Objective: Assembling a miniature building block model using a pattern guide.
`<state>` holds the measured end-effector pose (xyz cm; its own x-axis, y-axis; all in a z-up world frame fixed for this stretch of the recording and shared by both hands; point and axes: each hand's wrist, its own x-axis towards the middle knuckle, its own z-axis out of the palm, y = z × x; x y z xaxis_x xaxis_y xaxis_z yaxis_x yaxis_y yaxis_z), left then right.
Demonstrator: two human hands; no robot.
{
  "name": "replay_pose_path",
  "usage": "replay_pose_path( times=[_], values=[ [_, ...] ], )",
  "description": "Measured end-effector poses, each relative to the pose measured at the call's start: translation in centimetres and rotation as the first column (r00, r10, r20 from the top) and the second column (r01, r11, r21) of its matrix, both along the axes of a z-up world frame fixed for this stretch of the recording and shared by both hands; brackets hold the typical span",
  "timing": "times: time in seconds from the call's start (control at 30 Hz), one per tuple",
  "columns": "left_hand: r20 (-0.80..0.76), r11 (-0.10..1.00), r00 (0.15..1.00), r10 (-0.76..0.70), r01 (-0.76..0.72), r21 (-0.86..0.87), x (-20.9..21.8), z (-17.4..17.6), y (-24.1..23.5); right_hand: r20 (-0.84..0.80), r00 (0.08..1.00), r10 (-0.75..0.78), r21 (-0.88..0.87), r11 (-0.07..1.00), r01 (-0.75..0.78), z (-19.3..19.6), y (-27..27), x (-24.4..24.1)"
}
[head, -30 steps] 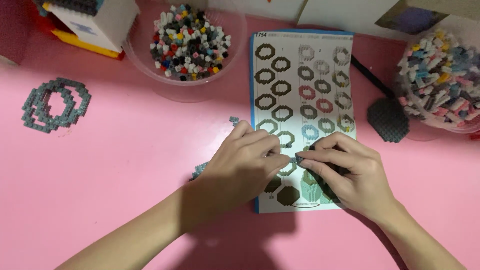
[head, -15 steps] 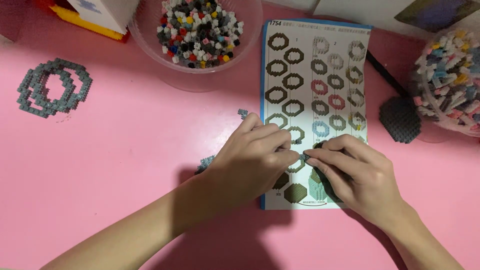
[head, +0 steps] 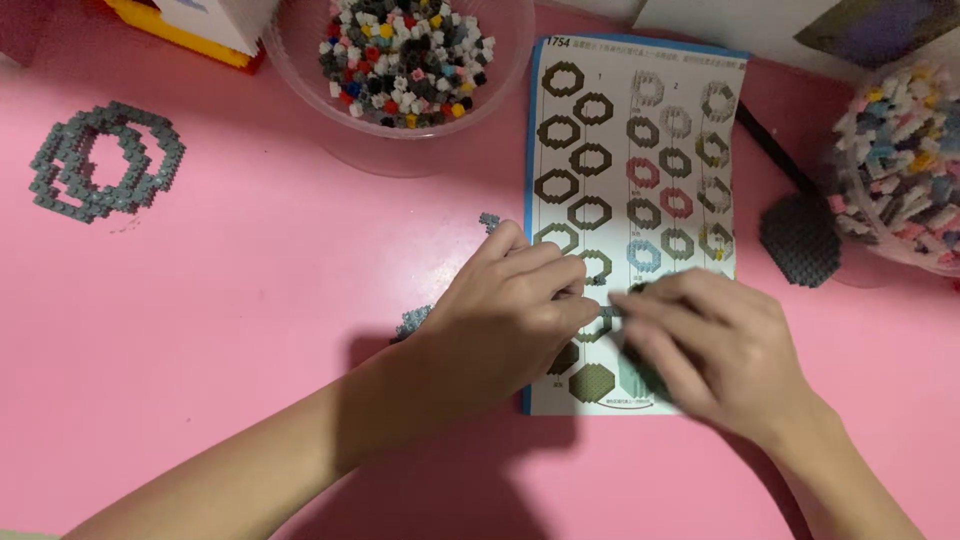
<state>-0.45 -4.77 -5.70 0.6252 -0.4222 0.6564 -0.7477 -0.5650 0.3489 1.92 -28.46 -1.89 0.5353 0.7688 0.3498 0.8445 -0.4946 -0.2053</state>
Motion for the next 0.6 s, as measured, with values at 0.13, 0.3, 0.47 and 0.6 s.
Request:
replay_pose_path(
  times=[0.13, 0.3, 0.47, 0.6],
  values=[
    [-0.006, 0.999, 1.000, -0.022, 0.023, 0.036, -0.1, 0.3, 0.2, -0.283, 0.949, -0.142, 0.188, 0.962, 0.200, -0.5, 0.7, 0.4],
    [-0.001, 1.000, 1.000, -0.023, 0.023, 0.014, 0.0, 0.1, 0.3, -0.307, 0.943, -0.131, 0.159, 0.970, 0.186, -1.0, 1.1, 0.8],
    [0.002, 0.999, 0.999, -0.037, 0.037, 0.015, 0.0, 0.2, 0.5, -0.314, 0.936, -0.156, 0.209, 0.951, 0.228, -0.4, 0.0, 0.5],
    [-0.014, 0.999, 0.999, -0.037, 0.037, 0.037, 0.2, 0.1, 0.7, -0.405, 0.893, -0.197, 0.172, 0.943, 0.286, -1.1, -2.9, 0.2]
  ],
)
